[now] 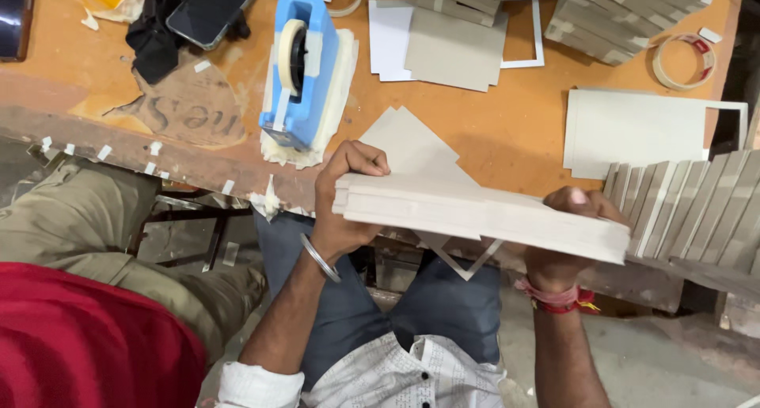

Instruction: The person assembles photo frames by hand at a workbench. They pick up a frame, apply adhesive tape to the edges, and attach a backing sheet, repeating the process for multiple frames.

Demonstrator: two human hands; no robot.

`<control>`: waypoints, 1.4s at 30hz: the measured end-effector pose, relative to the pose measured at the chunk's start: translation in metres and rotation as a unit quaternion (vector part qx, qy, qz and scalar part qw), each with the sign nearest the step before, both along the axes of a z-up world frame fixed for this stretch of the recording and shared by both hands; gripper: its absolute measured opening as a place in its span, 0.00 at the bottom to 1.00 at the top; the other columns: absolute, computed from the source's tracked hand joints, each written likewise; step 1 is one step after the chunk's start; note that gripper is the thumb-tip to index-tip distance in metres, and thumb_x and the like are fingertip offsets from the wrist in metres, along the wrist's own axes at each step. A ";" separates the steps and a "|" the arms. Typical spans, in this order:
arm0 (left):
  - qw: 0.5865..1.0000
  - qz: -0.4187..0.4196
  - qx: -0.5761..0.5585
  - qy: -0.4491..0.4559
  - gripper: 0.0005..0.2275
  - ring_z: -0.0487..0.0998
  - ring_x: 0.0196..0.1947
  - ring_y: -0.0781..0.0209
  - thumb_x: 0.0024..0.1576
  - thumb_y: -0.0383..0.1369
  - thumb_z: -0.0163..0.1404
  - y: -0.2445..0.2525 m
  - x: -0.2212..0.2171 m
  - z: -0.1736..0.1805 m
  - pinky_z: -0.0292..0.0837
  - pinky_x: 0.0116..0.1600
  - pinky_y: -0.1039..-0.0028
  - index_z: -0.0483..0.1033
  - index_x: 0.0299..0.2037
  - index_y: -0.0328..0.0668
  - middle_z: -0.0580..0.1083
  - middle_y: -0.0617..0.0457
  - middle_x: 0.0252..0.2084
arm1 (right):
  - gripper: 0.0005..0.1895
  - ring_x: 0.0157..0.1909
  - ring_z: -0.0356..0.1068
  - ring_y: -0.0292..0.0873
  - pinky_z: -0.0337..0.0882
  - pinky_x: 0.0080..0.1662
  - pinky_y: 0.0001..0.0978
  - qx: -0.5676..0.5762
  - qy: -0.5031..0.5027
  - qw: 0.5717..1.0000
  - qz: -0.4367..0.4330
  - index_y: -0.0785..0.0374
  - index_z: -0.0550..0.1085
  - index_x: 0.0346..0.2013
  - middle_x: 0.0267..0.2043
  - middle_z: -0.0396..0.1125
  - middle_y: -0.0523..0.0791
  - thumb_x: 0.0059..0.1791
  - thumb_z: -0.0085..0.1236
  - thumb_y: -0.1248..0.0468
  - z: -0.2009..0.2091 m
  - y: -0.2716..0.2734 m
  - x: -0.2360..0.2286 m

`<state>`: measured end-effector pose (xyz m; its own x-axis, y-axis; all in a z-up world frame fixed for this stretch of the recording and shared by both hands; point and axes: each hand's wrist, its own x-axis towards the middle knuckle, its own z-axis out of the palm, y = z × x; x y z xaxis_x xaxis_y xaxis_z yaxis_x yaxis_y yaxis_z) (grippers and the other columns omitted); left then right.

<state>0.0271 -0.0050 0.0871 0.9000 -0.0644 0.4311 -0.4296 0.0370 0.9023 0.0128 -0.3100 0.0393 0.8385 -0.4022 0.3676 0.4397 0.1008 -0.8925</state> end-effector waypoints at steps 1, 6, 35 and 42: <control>1.000 0.002 0.002 0.008 0.17 0.72 0.42 0.66 0.51 0.22 0.63 0.002 0.004 0.001 0.71 0.52 0.75 0.65 0.43 0.38 0.70 0.52 0.45 | 0.16 0.29 0.54 0.32 0.56 0.32 0.27 -0.109 -0.005 0.994 -0.030 0.61 0.62 0.31 0.27 0.54 0.39 0.63 0.51 0.68 -0.003 0.001 0.006; 0.997 0.028 0.049 0.061 0.25 0.70 0.42 0.66 0.44 0.30 0.74 -0.003 0.017 -0.002 0.71 0.50 0.74 0.66 0.41 0.40 0.68 0.55 0.41 | 0.08 0.41 0.62 0.37 0.66 0.45 0.33 -0.237 -0.044 0.965 -0.103 0.71 0.71 0.41 0.40 0.64 0.44 0.62 0.57 0.69 -0.035 0.009 0.027; 0.996 0.026 -0.025 0.076 0.22 0.81 0.45 0.68 0.47 0.22 0.70 -0.005 0.012 -0.019 0.80 0.52 0.75 0.71 0.46 0.39 0.78 0.55 0.42 | 0.25 0.27 0.46 0.31 0.50 0.30 0.28 -0.032 0.015 0.999 -0.036 0.59 0.52 0.23 0.24 0.43 0.36 0.58 0.53 0.71 -0.016 0.019 0.031; 0.994 0.028 -0.047 0.096 0.21 0.81 0.44 0.68 0.46 0.23 0.70 -0.009 0.009 -0.015 0.81 0.50 0.75 0.72 0.46 0.39 0.79 0.56 0.41 | 0.27 0.26 0.44 0.30 0.51 0.31 0.29 -0.039 -0.015 0.999 -0.015 0.58 0.50 0.22 0.23 0.42 0.36 0.60 0.53 0.71 -0.005 0.022 0.027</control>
<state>0.0362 -0.0139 0.0722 0.9674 0.0201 0.2526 -0.2532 0.1061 0.9616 0.0399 -0.2879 0.0341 0.8153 -0.3957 0.4228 0.4674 0.0187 -0.8838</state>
